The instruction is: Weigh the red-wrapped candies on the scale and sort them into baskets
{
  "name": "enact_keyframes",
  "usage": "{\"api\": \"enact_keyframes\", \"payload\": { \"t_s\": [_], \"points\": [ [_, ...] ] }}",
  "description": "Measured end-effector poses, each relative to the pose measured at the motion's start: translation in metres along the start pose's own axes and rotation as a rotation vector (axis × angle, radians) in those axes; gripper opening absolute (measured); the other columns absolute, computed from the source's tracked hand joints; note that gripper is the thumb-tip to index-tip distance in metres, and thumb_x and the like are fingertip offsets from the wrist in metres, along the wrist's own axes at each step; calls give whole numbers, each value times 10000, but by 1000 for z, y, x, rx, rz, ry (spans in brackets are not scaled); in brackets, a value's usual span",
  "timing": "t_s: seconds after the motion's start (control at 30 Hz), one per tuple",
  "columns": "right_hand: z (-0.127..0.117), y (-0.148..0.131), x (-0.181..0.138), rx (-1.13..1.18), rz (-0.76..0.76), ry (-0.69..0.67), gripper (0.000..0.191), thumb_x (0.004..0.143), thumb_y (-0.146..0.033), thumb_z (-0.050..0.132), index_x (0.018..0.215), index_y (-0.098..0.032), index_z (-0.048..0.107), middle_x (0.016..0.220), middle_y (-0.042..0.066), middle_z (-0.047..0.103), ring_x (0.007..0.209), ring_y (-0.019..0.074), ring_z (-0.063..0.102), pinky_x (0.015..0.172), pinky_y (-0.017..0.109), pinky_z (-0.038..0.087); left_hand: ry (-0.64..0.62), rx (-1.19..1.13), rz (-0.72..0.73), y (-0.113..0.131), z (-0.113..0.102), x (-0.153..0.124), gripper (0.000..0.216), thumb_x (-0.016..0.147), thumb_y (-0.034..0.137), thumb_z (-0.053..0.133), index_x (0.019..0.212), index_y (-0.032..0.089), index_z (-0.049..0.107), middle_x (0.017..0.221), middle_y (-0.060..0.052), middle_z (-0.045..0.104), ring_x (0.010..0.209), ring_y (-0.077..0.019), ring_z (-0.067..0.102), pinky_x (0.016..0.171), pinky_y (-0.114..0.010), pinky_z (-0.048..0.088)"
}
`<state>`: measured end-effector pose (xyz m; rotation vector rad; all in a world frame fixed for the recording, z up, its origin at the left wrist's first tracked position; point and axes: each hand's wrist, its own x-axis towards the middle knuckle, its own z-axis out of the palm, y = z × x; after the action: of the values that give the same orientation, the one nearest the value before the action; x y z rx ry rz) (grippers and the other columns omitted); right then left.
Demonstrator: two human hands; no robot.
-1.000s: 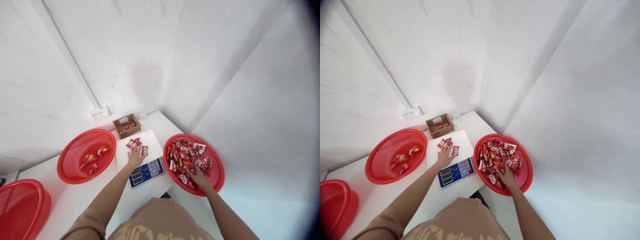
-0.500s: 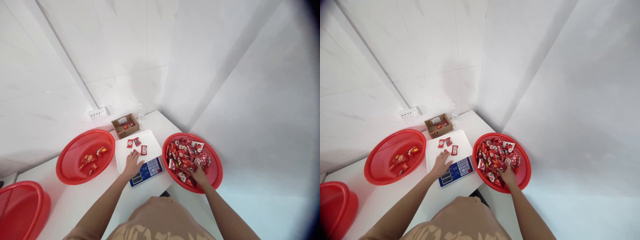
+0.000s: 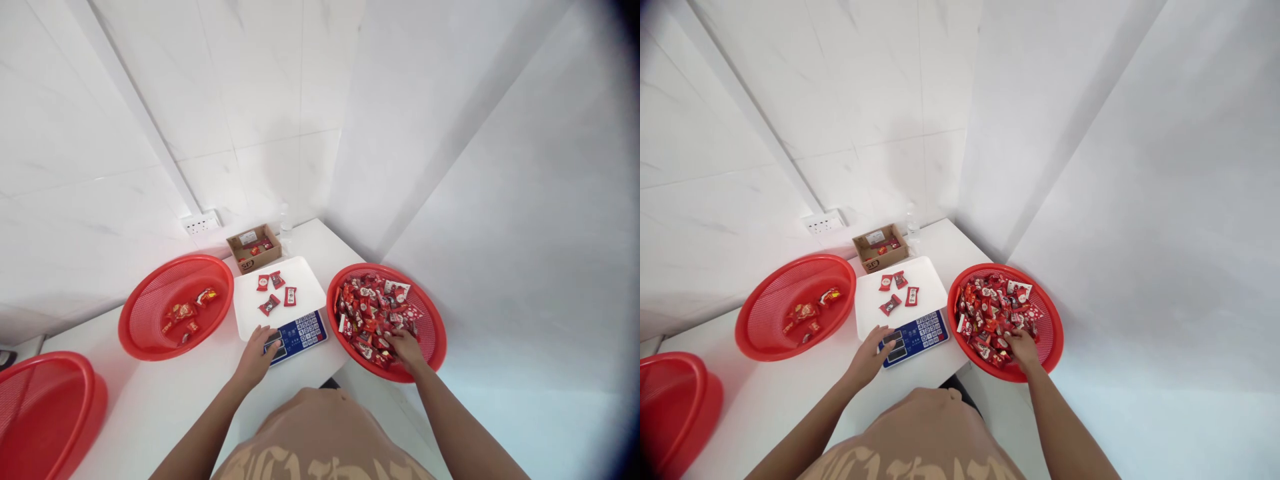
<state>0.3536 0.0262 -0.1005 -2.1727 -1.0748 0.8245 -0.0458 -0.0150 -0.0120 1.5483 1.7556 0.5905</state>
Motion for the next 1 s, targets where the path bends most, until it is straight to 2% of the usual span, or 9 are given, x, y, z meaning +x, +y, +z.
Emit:
{"api": "enact_keyframes", "payload": {
  "t_s": [0.1,0.2,0.33,0.5,0.7,0.9,1.0],
  "points": [
    [-3,-5,-2,12,58,-64,335,650,-419,586,875,-181,654,799,76,710,715,239,664,647,348,512,-29,-10,12,5,2,0,365,810,391,487,1105,222,619,1312,-92,541,1332,-257,347,1099,-432,277],
    [-2,-13,-5,-33,-1,-96,353,619,-404,625,886,-173,638,827,59,700,762,226,649,705,333,492,-58,-18,40,11,5,1,368,811,383,486,1106,208,619,1294,-98,555,1322,-250,365,1095,-415,286],
    [-6,-24,-7,-103,-89,-88,165,670,-341,556,736,-204,620,708,16,666,696,203,612,685,319,454,-78,-34,60,17,9,-1,366,808,377,493,1114,217,616,1288,-89,564,1307,-242,388,1073,-409,321],
    [-20,-34,-5,-61,-77,65,177,713,-347,493,737,-212,605,780,43,670,752,214,603,717,330,434,-111,-59,37,16,9,-3,375,789,395,511,1110,236,621,1307,-83,550,1266,-243,441,1046,-401,355],
    [-36,-45,-7,40,-63,266,281,734,-410,473,852,-204,625,842,50,679,784,209,602,742,324,439,-56,-104,73,13,9,-1,352,747,426,540,1036,256,648,1213,-52,618,1166,-246,531,1015,-393,393],
    [-49,-59,-7,178,-56,432,359,762,-434,442,951,-174,605,960,78,669,853,192,597,780,308,442,-93,-99,69,20,9,-1,376,745,446,523,1042,248,642,1186,-55,631,1127,-255,557,971,-398,433],
    [-52,-68,-7,274,-39,490,375,769,-449,436,965,-168,589,974,79,652,836,176,591,736,287,460,-114,-148,74,26,11,-1,373,739,449,542,1038,253,647,1133,-50,658,1097,-254,577,971,-398,432]
  ]
}}
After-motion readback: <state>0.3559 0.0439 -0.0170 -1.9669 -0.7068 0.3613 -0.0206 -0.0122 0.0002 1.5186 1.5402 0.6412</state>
